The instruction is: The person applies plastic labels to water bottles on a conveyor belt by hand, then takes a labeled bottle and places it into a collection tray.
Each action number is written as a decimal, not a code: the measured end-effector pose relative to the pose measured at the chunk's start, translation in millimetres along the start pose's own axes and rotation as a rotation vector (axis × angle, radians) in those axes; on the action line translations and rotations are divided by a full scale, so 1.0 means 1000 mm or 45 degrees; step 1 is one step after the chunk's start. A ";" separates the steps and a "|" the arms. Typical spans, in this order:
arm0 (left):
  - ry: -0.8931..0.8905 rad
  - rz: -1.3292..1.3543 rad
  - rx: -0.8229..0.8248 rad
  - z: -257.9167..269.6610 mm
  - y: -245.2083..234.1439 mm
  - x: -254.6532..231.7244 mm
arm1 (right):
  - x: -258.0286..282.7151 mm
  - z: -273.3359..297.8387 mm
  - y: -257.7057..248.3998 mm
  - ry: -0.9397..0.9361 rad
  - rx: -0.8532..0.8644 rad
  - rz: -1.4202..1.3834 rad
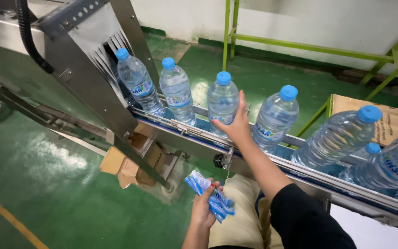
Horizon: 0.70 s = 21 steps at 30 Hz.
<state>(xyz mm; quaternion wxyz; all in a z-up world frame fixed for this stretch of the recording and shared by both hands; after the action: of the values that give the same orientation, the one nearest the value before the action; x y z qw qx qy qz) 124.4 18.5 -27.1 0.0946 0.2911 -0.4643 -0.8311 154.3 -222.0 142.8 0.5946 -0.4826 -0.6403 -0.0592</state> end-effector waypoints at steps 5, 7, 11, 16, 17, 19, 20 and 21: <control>0.106 -0.054 -0.039 0.003 0.002 0.006 | 0.050 0.057 -0.016 -0.167 0.076 -0.279; 0.158 -0.120 -0.159 0.009 0.014 0.003 | 0.044 0.118 -0.015 -0.097 0.195 -0.314; 0.258 -0.360 -0.219 -0.002 0.007 0.026 | -0.017 0.205 -0.002 0.352 0.597 -0.472; 0.179 -0.289 -0.101 0.005 0.022 0.063 | -0.046 0.236 -0.027 0.492 0.455 -0.453; 0.139 -0.233 -0.066 0.006 0.028 0.068 | -0.041 0.236 -0.038 0.644 0.438 -0.495; 0.171 -0.221 -0.024 0.006 0.030 0.074 | -0.046 0.237 -0.047 0.656 0.464 -0.504; 0.204 -0.212 0.014 0.004 0.032 0.075 | -0.048 0.236 -0.050 0.670 0.493 -0.518; 0.204 -0.215 0.019 -0.001 0.027 0.072 | -0.066 0.240 -0.053 0.666 0.488 -0.519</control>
<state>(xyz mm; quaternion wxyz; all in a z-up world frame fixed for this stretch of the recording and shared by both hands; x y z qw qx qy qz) 63.5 -28.0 -33.2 0.0590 0.3955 -0.4353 -0.8066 -62.9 -129.9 46.0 0.7935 -0.1939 -0.5491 -0.1767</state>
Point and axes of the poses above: each hand's wrist, its own z-axis away from the middle knuckle, its own y-axis out of the palm, x = y × z, the point moved 2 cm from there along -z, towards the middle knuckle, and after that the axes turned 12 degrees about x, right-handed, at the moved point
